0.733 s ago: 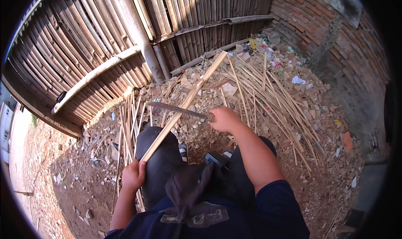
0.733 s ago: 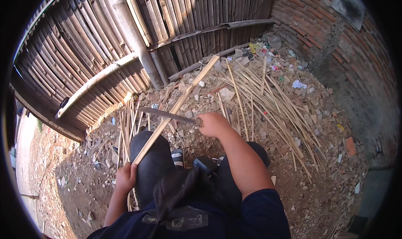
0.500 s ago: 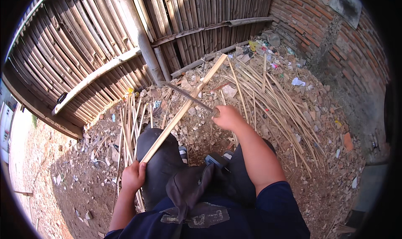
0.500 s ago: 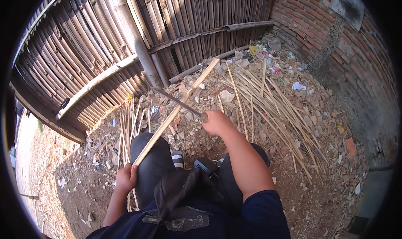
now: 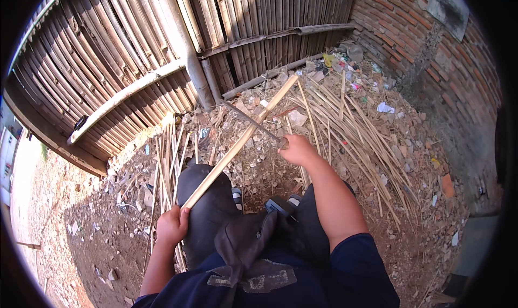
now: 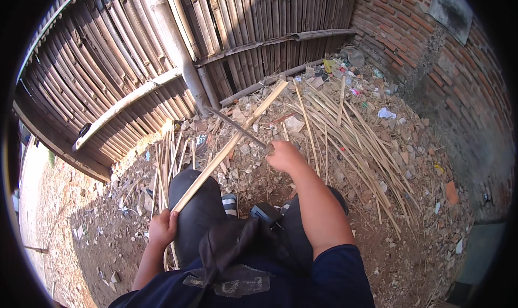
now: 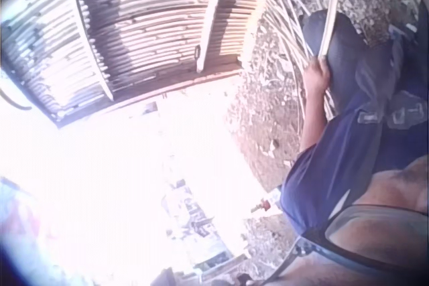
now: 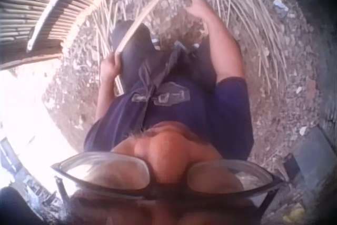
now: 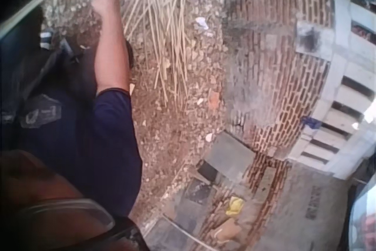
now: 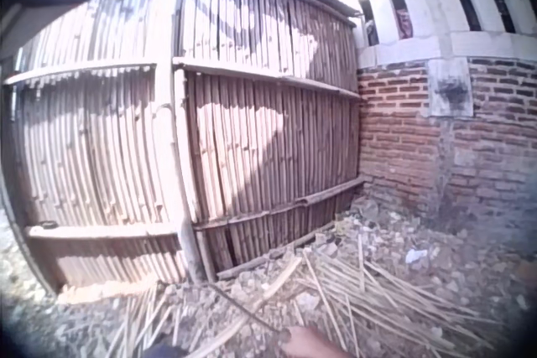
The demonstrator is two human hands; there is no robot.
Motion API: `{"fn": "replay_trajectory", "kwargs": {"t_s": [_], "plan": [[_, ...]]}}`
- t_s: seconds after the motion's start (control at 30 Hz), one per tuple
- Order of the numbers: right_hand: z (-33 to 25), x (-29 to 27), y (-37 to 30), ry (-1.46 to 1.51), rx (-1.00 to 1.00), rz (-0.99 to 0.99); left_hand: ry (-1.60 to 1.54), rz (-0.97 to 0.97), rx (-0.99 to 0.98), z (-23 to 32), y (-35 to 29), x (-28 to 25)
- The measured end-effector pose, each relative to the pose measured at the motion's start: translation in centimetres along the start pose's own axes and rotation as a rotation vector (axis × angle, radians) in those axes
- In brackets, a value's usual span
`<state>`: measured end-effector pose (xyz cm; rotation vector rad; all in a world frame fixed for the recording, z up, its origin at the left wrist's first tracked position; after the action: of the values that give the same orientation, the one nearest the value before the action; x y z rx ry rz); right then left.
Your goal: The person shaves a thin bamboo strip using a blade, holding the strip against their leg and pulling the blade along its length.
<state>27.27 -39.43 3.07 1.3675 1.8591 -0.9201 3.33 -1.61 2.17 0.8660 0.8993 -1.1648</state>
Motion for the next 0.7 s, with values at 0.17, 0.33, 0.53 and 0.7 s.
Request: {"fn": "replay_trajectory", "kwargs": {"t_s": [0.17,0.33,0.53,0.7], "plan": [[-3.5,-0.1,-3.0,-0.123,-0.097,-0.077,-0.003,0.005,0.033,-0.2,0.1,0.5],[-0.6,1.0,-0.6,-0.118,-0.189,-0.174,-0.012,0.006,0.032,0.0,0.2,0.6],[0.9,0.8,0.3,-0.012,-0.052,-0.043,0.001,0.013,0.034,0.2,0.2,0.2],[-2.0,1.4,-2.1,-0.161,-0.161,-0.143,0.011,0.029,0.058,-0.2,0.1,0.6]]}}
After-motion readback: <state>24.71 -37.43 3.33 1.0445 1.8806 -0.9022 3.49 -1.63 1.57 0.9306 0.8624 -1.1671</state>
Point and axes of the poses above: each hand's wrist, its own y-axis towards the middle knuckle, its own x-axis out of the palm, z = x × y, the point moved 4 cm from there along y, towards the middle knuckle
